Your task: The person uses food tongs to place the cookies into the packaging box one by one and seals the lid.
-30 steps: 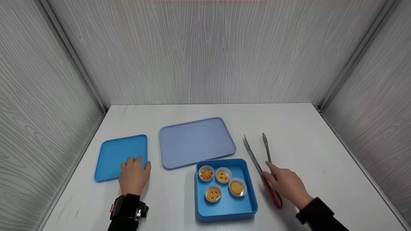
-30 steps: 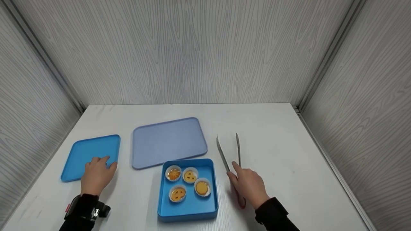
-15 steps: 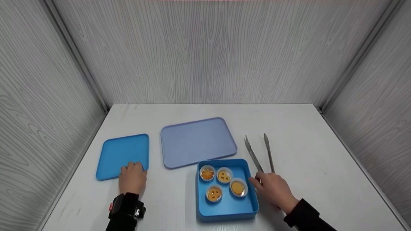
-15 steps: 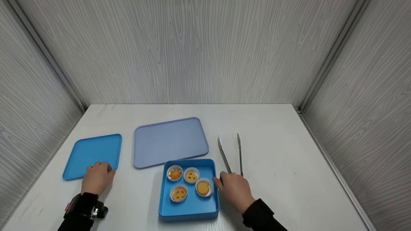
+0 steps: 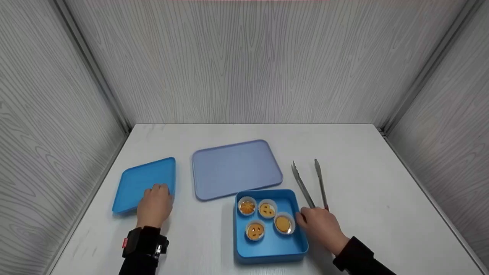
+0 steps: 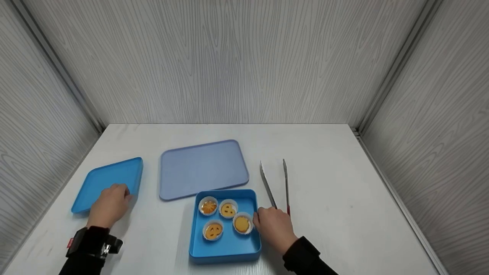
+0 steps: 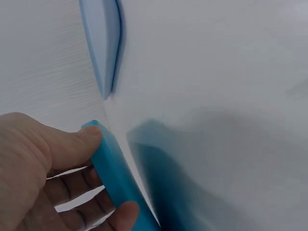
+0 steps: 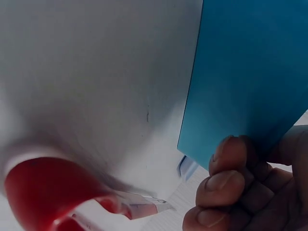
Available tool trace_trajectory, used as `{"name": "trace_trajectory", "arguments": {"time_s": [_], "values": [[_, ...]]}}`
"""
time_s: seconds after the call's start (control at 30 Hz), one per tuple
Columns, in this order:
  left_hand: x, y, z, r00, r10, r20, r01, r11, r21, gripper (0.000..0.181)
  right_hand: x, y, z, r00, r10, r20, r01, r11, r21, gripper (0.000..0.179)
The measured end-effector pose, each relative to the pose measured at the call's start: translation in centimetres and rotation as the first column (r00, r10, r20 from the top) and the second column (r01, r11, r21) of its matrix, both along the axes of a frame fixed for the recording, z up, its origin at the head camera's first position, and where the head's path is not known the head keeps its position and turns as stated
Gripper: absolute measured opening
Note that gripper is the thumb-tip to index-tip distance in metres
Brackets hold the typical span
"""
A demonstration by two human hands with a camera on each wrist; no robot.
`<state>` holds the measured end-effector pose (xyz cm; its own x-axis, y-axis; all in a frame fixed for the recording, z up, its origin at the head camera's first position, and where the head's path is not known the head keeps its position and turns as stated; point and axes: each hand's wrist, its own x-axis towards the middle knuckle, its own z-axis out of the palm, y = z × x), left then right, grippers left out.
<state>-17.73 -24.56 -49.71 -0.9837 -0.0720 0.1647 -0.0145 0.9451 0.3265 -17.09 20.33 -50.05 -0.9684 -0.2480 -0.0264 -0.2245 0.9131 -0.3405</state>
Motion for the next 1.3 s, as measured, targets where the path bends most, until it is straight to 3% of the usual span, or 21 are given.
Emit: {"name": "trace_trajectory", "arguments": {"time_s": [0.47, 0.77, 0.9, 1.03, 1.3], "values": [[-0.4, 0.3, 2.0, 0.984, 0.058, -0.169, -0.047, 0.997, 0.067, 0.007, 0.0, -0.1, -0.1, 1.0, 0.019, 0.01, -0.019, 1.0, 0.012, 0.029], [0.0, 1.0, 4.6, 0.925, 0.124, -0.359, -0.04, 0.971, 0.234, 0.014, -0.1, 0.0, -0.3, 1.0, 0.028, 0.013, -0.028, 1.0, 0.011, 0.027], [0.5, 2.0, 6.0, 0.916, 0.133, -0.378, 0.013, 0.933, 0.359, 0.018, -0.1, 0.1, -0.4, 0.999, 0.039, -0.017, -0.038, 0.999, 0.015, 0.03], [1.2, 3.4, 7.5, 0.922, 0.134, -0.364, 0.059, 0.879, 0.473, 0.023, -0.2, 0.2, -0.5, 0.999, 0.036, -0.018, -0.036, 0.999, 0.007, 0.031], [2.3, 5.7, 9.5, 0.934, 0.159, -0.321, 0.113, 0.72, 0.685, 0.028, -0.3, 0.2, -0.4, 0.999, 0.04, 0.001, -0.04, 0.999, -0.011, 0.028]]}}
